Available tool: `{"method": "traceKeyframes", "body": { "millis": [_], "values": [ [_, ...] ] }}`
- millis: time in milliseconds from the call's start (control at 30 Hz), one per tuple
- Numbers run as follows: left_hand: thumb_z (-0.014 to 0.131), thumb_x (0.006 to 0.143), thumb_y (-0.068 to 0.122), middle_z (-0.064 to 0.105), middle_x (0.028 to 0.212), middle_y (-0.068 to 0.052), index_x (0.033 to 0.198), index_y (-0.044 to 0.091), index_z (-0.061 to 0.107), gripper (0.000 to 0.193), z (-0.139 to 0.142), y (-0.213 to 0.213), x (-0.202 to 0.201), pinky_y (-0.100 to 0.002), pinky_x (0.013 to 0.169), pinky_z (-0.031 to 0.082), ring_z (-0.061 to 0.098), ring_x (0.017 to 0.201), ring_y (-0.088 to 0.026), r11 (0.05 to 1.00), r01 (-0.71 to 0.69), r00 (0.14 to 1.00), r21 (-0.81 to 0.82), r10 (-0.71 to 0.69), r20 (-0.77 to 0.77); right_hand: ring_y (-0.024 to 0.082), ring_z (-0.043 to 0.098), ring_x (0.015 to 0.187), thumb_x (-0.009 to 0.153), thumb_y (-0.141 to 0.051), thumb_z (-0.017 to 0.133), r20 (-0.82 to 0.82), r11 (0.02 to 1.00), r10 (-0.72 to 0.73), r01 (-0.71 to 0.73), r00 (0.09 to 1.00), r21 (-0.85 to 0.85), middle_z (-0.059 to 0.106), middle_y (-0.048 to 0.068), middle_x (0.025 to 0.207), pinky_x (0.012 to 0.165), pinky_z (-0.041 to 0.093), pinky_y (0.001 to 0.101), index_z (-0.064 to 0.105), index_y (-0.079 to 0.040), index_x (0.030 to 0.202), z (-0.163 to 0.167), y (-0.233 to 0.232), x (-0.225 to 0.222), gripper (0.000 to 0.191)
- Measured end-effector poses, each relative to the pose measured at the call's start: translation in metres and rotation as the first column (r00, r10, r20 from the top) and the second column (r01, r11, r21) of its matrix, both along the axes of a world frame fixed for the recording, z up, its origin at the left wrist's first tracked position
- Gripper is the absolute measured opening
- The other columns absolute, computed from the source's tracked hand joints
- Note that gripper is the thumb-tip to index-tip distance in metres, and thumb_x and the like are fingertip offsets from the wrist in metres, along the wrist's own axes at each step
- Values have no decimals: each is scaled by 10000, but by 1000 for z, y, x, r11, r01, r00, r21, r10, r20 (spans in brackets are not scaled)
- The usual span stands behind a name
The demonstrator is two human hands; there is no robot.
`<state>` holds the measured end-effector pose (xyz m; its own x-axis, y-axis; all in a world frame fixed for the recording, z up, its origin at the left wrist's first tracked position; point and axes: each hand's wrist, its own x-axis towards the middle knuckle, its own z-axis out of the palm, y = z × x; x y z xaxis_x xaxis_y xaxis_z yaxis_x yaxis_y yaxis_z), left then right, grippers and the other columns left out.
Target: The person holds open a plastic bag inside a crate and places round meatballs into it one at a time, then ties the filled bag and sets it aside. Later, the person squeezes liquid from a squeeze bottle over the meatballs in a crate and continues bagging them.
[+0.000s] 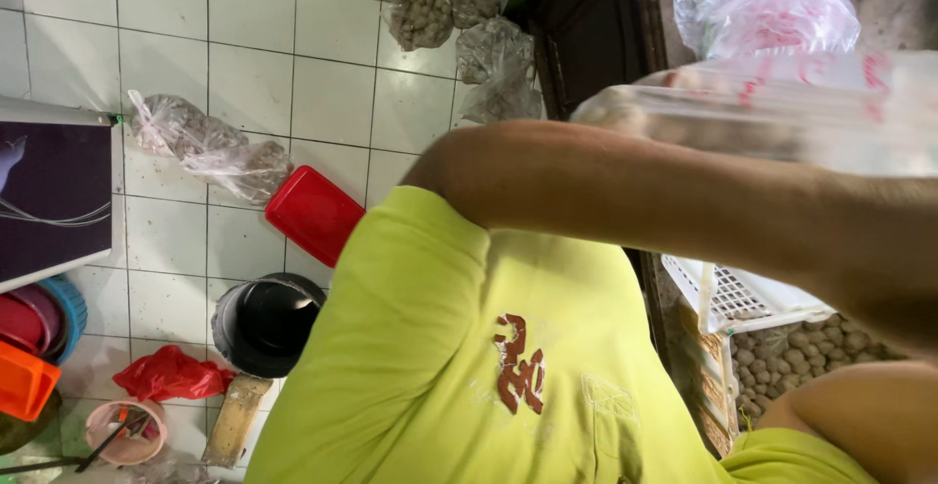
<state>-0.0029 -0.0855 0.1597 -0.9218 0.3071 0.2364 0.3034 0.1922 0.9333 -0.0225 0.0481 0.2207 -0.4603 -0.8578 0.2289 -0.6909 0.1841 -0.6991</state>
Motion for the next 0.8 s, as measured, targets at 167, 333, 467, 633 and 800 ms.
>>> {"method": "traceKeyframes", "body": {
  "millis": [167,333,467,633,800],
  "values": [
    [632,1023,283,643,1095,-38,1175,91,598,247,38,-135,91,-336,871,475,606,995,-152,942,-301,953,149,304,4,252,550,1108,1139,-444,678,-29,995,95,-95,995,13,437,172,1333,838,562,339,576,-79,1400,0,-38,-5,459],
    [640,1050,318,632,1062,-20,1132,95,615,239,64,-174,241,-327,858,452,582,980,-137,650,-454,830,610,558,23,280,583,1178,1148,-434,680,-42,988,153,-154,987,-5,439,202,1409,879,601,360,569,-81,1427,-30,-46,-30,464],
    [647,1071,346,623,1036,-6,1098,98,629,250,57,-167,280,-321,847,434,563,968,-125,339,-486,644,806,762,68,302,609,1234,1154,-427,682,6,987,155,-154,988,-37,441,226,1471,912,633,376,564,-83,1449,-88,-53,-41,468],
    [632,1101,302,576,942,-30,1028,108,602,210,-31,-209,296,-364,834,413,521,909,-171,37,-629,400,777,872,282,341,599,1299,1061,-427,686,-537,998,-9,-29,843,-62,415,188,1526,985,661,443,555,-103,1421,-164,-46,7,502],
    [730,904,384,568,923,43,979,170,624,250,-183,-283,330,-314,706,392,484,777,-125,-506,-750,9,425,635,772,308,588,1274,997,-492,666,-543,968,-238,244,805,-61,424,126,1485,939,645,420,467,-91,1442,-208,-20,37,632]
  ]
}}
